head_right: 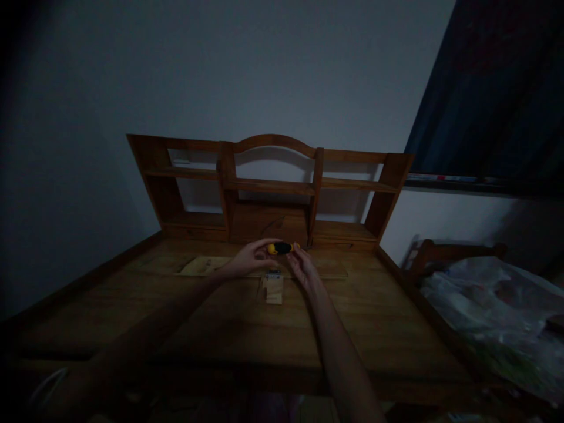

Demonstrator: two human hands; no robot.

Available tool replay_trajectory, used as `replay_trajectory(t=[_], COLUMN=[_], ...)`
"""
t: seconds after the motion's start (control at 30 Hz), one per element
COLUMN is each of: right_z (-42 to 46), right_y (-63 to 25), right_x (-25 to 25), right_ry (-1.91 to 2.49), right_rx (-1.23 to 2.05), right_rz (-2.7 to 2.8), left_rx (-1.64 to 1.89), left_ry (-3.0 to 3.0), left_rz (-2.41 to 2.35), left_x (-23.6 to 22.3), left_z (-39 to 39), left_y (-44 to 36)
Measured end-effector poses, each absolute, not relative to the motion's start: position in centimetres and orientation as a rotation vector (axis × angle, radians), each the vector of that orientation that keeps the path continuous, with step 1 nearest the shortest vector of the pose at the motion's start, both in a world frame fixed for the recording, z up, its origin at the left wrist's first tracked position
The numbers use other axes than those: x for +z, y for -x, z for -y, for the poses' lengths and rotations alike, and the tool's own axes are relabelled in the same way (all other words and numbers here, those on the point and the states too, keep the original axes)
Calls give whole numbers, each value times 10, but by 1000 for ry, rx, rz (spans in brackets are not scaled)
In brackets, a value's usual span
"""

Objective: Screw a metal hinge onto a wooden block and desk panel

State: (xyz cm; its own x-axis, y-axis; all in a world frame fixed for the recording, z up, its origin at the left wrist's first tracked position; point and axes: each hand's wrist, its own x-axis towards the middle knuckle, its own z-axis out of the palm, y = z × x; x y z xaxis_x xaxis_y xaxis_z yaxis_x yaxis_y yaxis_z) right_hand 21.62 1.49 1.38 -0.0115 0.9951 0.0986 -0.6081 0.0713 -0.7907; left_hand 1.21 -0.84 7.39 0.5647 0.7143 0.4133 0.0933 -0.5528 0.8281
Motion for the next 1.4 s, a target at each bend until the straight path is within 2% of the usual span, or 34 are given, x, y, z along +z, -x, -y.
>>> replay_trajectory(t=[0.2,0.37,0.47,0.57,0.77,0.93,1.07,1.4], right_z=[-14,-1,9,10,-1,-1,-2,1], right_y=[-214,-200,-196,-200,-213,-212,-212,-211], right_x=[13,13,13,10,-4,-5,-6,-1], right_ry=[668,787,889,958,1077,1074,1155,1186], right_rx=[1345,1236,926,530,507,605,500,406], right_rz=[882,1090,1475,1911,1992,1928,1994,2089], left_rx=[1378,1603,2021,2201,2197,1883,1762,1903], left_ry=[-1910,-1814,-1778,-1688,-1398,-1248,-1200,-1181], left_rz=[-718,-745,-891,-918,-636,-572,-572,-743], left_x=[48,50,55,54,56,52,47,41], left_z=[1,1,0,-5,-30,-45,-40,-41], left_y=[-53,-41,-15,9,31,38,33,36])
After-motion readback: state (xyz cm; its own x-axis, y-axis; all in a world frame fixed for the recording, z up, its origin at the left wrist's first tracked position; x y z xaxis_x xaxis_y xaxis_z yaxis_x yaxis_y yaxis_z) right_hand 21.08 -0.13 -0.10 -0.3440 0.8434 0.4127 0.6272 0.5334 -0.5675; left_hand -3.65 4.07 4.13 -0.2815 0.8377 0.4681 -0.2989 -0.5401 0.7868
